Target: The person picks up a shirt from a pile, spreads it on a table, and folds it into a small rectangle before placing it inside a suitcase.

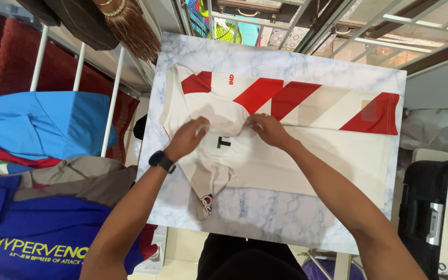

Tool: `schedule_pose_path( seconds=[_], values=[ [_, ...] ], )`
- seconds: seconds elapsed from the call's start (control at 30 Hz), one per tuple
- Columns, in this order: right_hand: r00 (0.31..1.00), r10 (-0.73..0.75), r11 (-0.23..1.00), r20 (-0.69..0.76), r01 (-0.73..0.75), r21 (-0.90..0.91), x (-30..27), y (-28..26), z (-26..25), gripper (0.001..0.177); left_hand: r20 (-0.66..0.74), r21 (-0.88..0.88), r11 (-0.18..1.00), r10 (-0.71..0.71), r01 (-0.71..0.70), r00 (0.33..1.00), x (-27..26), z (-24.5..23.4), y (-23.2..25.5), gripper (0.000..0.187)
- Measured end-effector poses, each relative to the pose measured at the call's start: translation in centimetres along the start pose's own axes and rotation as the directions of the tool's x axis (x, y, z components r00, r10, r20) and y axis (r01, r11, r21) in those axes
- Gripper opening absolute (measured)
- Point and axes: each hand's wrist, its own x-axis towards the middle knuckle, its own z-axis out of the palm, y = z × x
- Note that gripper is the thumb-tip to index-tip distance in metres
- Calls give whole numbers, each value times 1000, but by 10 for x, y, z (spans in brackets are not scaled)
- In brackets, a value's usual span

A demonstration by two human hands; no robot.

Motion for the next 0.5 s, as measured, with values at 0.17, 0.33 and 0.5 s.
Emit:
schedule_pose_path(
  seconds=[0.17,0.33,0.5],
  values=[
    [953,259,939,-155,-211,273,30,-8,0,21,-150,-93,974,-218,206,964,36,-22,-2,30],
    [893,327,941,-309,-276,198,54,7,12,34,-443,-96,990,-139,107,886,77,-16,-27,45],
    [891,20,945,-453,-165,-283,46,2,18,48,-602,284,954,98,98,792,82,20,-31,52]
  ],
)
